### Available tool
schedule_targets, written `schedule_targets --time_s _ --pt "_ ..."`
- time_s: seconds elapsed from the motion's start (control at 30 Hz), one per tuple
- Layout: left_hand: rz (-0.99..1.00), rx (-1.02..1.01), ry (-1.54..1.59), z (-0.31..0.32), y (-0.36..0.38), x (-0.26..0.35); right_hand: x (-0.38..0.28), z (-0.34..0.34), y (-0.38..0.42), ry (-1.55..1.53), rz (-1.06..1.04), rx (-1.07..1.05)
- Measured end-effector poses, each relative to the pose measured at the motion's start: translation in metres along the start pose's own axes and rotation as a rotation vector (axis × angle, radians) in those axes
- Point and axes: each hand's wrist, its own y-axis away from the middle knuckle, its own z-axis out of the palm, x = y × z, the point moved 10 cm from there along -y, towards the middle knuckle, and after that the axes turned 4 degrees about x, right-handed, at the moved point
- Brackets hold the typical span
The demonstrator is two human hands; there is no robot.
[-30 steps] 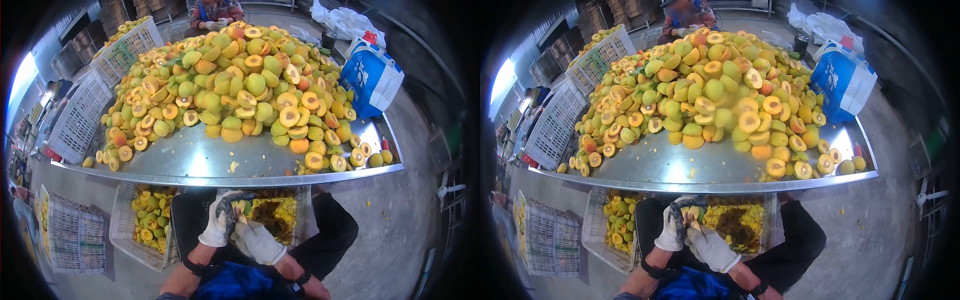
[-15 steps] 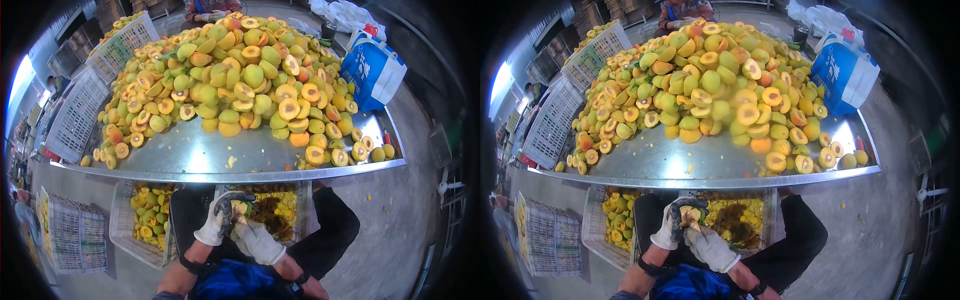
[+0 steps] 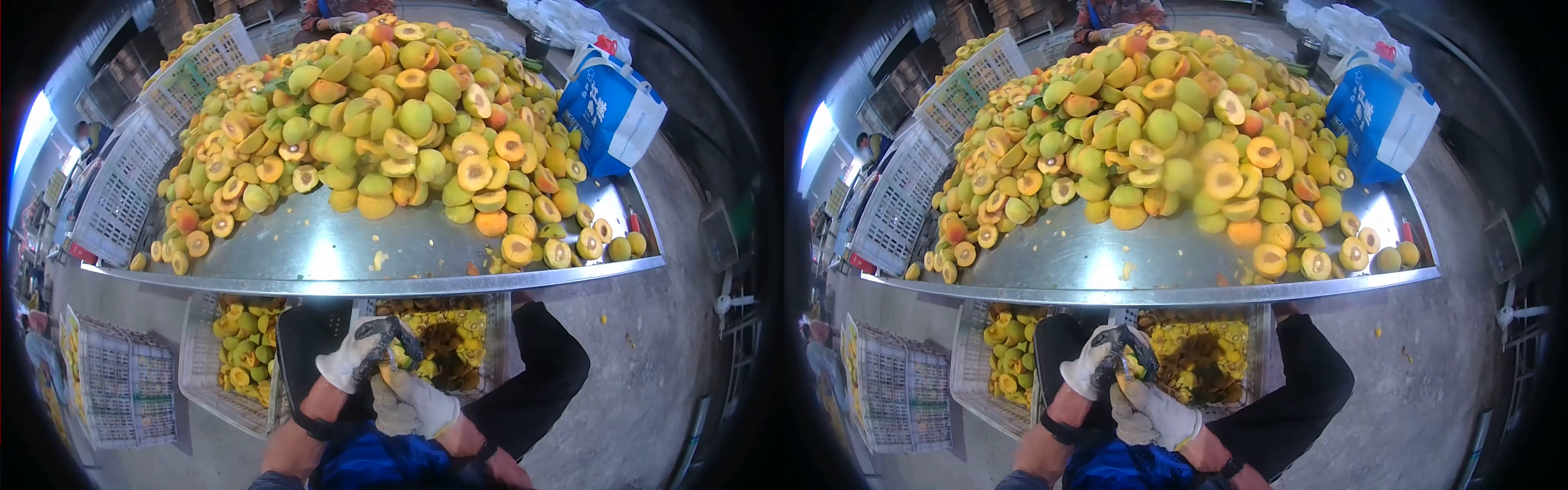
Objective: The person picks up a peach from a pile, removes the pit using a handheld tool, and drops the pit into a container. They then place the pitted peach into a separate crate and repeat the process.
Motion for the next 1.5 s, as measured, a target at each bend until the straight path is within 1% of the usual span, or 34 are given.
schedule_targets --time_s 0.03,0.1,0.17,0.2,0.27,0.3,0.33,0.37,0.4,0.43,0.47,0.5,0.53,0.57,0.6,0.63,0.7,0.8,0.83,0.9,1.0,1.03,1.07,1.13,1.17,1.2,1.27,1.3,1.33,1.37,1.4,1.43,1.47,1.5 --pt "0.006 -0.055 0.125 0.007 -0.003 -0.004 0.0 0.001 -0.001 -0.014 0.006 -0.033" --pt "0.07 0.207 0.151 -0.013 0.0 -0.019 0.0 0.003 0.0 -0.049 0.017 -0.099" --pt "-0.009 0.238 0.52 -0.025 -0.003 -0.032 0.001 -0.003 0.004 0.223 0.014 -0.083" --pt "0.016 0.268 0.517 -0.034 0.001 -0.029 0.0 -0.005 0.006 0.358 0.016 -0.077" --pt "0.071 0.331 0.504 -0.046 0.011 -0.01 -0.017 -0.022 0.01 0.665 -0.065 0.1" --pt "0.154 0.412 0.172 -0.06 0.026 0.013 -0.028 -0.035 0.015 0.789 -0.108 0.204" --pt "0.213 0.54 -0.197 -0.097 0.05 0.022 -0.035 -0.045 0.018 0.788 -0.105 0.284" --pt "0.304 0.55 -0.474 -0.089 0.071 0.059 -0.043 -0.056 0.021 0.783 -0.102 0.363" --pt "0.392 0.567 -0.76 -0.075 0.094 0.099 -0.065 -0.076 0.02 1.466 -0.398 0.363" --pt "0.416 0.587 -1.084 -0.074 0.109 0.132 -0.064 -0.086 0.02 2.117 -0.758 0.313" --pt "0.41 0.6 -1.408 -0.075 0.123 0.16 -0.056 -0.127 0.018 1.241 -0.342 0.313" --pt "0.394 0.64 -1.426 -0.093 0.137 0.18 -0.042 -0.169 0.032 0.29 -0.183 0.539" --pt "0.424 0.806 -1.372 -0.125 0.16 0.201 -0.054 -0.162 0.049 0.55 -0.284 0.838" --pt "0.556 1.057 -1.247 -0.13 0.18 0.236 -0.051 -0.18 0.051 0.529 -0.221 0.878" --pt "0.664 1.184 -1.334 -0.185 0.199 0.255 -0.052 -0.186 0.051 0.61 -0.21 0.908" --pt "0.557 1.317 -1.385 -0.168 0.193 0.287 -0.054 -0.186 0.046 0.722 -0.211 0.927" --pt "0.475 1.367 -1.634 -0.202 0.176 0.319 -0.053 -0.19 0.039 0.928 -0.215 0.958" --pt "0.077 1.475 -1.864 -0.26 0.137 0.335 -0.048 -0.19 0.031 1.099 -0.224 0.988" --pt "0.024 1.49 -1.869 -0.271 0.131 0.335 -0.045 -0.189 0.028 1.119 -0.226 0.986" --pt "-0.084 1.514 -1.877 -0.291 0.12 0.33 -0.044 -0.185 0.025 1.107 -0.261 0.916" --pt "0.117 1.419 -1.816 -0.29 0.114 0.318 -0.039 -0.178 0.025 1.034 -0.256 0.876" --pt "0.072 1.357 -1.722 -0.284 0.109 0.31 -0.037 -0.173 0.021 0.999 -0.247 0.869" --pt "0.221 1.309 -1.628 -0.271 0.109 0.306 -0.036 -0.167 0.017 0.965 -0.238 0.861" --pt "0.497 1.188 -1.422 -0.248 0.108 0.29 -0.045 -0.134 0.013 1.061 -0.289 0.82" --pt "0.576 1.094 -1.221 -0.261 0.104 0.272 -0.05 -0.115 0.011 1.101 -0.317 0.805" --pt "0.672 0.922 -0.852 -0.205 0.1 0.256 -0.051 -0.096 0.005 1.117 -0.31 0.756" --pt "0.682 0.663 -0.509 -0.148 0.091 0.223 -0.053 -0.063 -0.003 1.153 -0.3 0.664" --pt "0.586 0.634 -0.52 -0.116 0.087 0.21 -0.056 -0.056 -0.008 1.258 -0.411 0.624" --pt "0.489 0.605 -0.531 -0.092 0.082 0.193 -0.06 -0.034 -0.01 1.368 -0.483 0.59" --pt "0.527 0.623 -0.582 -0.086 0.078 0.176 -0.065 -0.003 -0.007 1.56 -0.611 0.539" --pt "0.525 0.57 -0.45 -0.077 0.073 0.158 -0.069 0.02 -0.005 1.704 -0.72 0.507" --pt "0.558 0.623 -0.472 -0.066 0.071 0.147 -0.071 0.035 -0.003 1.776 -0.774 0.498" --pt "0.591 0.678 -0.494 -0.053 0.07 0.139 -0.076 0.038 -0.002 1.468 -0.579 0.595" --pt "0.46 0.71 -0.254 -0.047 0.064 0.12 -0.077 0.037 0.0 1.464 -0.541 0.62"
